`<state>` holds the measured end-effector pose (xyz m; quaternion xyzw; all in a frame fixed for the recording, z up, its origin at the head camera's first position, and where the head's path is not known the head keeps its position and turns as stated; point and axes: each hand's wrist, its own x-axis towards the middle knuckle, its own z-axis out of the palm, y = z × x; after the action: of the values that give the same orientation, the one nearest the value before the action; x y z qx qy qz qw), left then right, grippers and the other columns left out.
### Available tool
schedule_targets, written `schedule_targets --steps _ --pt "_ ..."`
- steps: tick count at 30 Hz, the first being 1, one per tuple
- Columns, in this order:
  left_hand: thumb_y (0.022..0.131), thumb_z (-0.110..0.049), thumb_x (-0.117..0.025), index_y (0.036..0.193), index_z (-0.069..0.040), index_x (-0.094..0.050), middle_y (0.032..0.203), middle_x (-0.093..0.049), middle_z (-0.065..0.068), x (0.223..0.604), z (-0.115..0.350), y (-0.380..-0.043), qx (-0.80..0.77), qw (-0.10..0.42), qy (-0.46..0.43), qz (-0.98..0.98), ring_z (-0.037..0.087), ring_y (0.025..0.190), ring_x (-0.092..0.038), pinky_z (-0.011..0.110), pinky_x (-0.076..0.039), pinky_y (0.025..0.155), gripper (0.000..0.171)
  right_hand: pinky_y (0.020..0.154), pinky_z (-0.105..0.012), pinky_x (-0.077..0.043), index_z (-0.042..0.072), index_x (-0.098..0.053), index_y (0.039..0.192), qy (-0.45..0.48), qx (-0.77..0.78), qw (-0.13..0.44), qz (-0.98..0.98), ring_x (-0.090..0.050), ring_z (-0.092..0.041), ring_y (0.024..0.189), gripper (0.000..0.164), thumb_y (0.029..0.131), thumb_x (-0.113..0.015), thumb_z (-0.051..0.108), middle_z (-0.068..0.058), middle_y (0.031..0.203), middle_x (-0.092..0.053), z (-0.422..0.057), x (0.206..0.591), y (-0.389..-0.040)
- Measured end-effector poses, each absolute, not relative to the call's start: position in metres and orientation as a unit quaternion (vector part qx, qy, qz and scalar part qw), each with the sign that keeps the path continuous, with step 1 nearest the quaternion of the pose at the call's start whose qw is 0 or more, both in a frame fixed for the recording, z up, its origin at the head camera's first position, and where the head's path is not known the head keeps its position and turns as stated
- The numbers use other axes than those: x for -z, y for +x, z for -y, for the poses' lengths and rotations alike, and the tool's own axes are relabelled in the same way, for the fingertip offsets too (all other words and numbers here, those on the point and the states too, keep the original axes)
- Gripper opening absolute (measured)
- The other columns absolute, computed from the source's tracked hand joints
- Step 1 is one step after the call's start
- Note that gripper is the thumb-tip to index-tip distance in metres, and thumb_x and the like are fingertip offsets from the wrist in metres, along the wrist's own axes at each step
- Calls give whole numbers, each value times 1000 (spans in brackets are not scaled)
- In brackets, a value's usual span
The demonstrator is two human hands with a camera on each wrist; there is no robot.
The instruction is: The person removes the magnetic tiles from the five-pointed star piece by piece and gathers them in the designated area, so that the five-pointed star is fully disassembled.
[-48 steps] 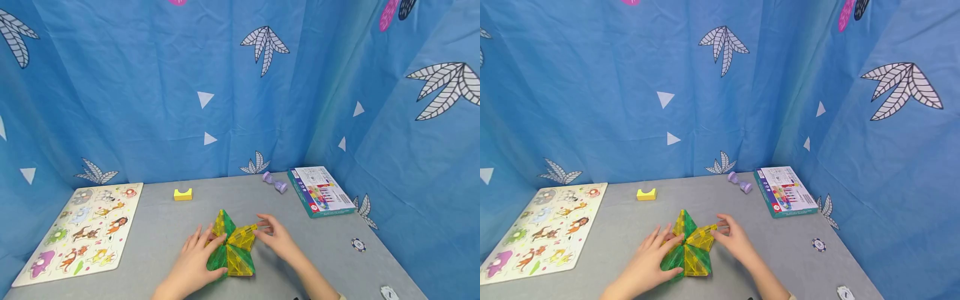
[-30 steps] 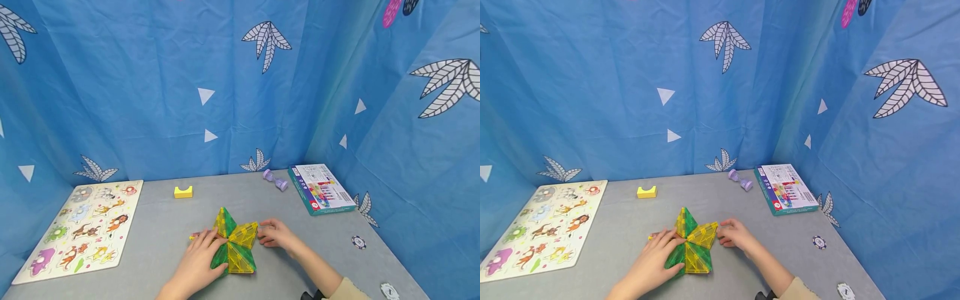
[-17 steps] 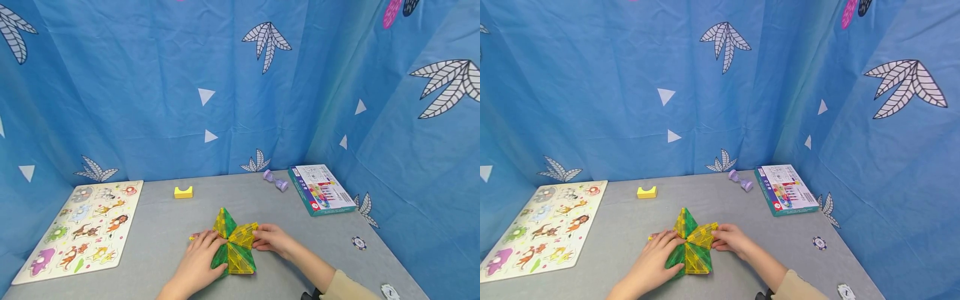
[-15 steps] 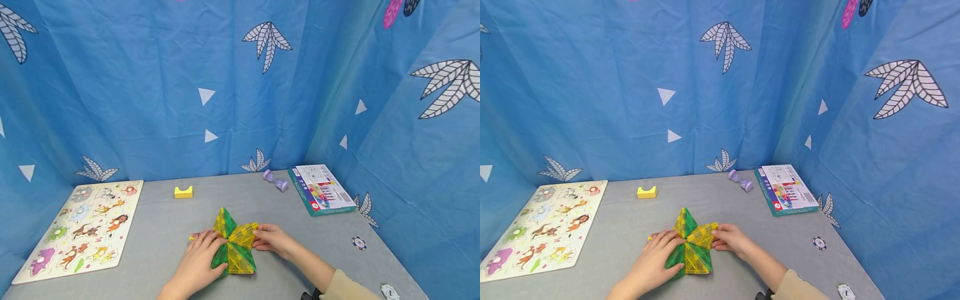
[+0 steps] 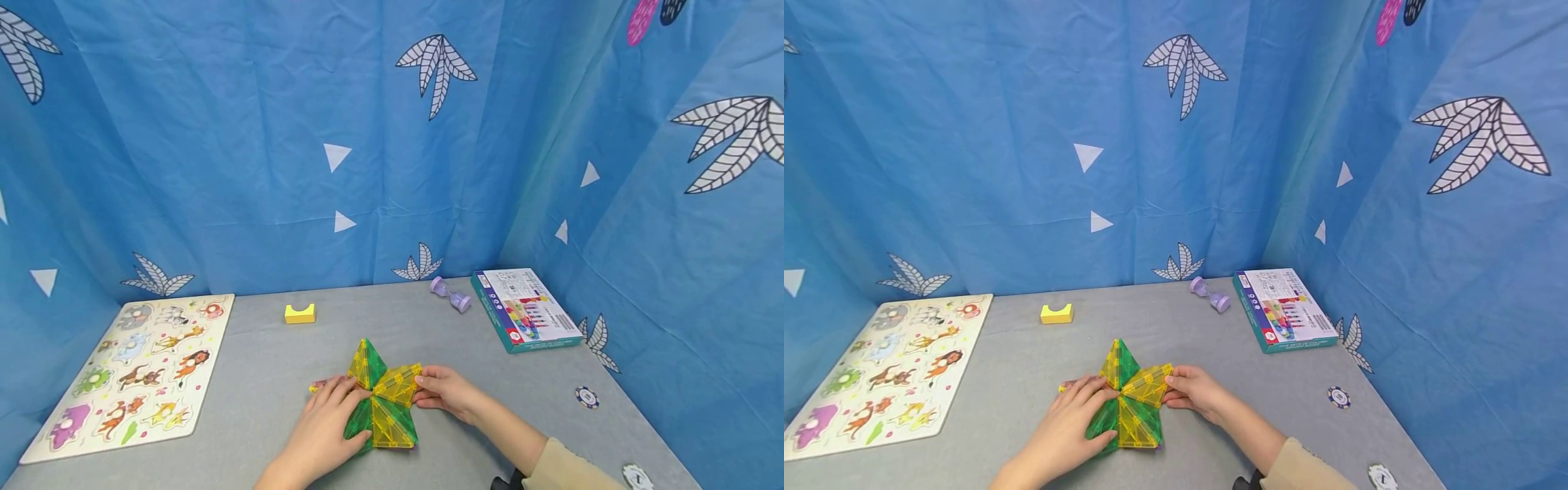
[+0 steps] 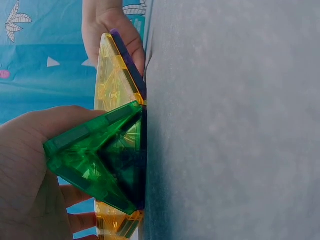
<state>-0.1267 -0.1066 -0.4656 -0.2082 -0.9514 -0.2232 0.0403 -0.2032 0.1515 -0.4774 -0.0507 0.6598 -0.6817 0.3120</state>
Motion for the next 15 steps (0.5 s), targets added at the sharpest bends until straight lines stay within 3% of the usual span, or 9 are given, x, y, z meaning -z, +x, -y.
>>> schedule_targets --steps 15 --pt "78 -42 -71 121 -26 -58 135 -48 7 465 108 -126 225 44 -211 950 36 130 -34 60 -29 98 48 76 -30 -53 0 -54 101 -48 688 316 -651 -62 -14 79 16 98 -49 15 -6 88 -61 -151 480 -205"
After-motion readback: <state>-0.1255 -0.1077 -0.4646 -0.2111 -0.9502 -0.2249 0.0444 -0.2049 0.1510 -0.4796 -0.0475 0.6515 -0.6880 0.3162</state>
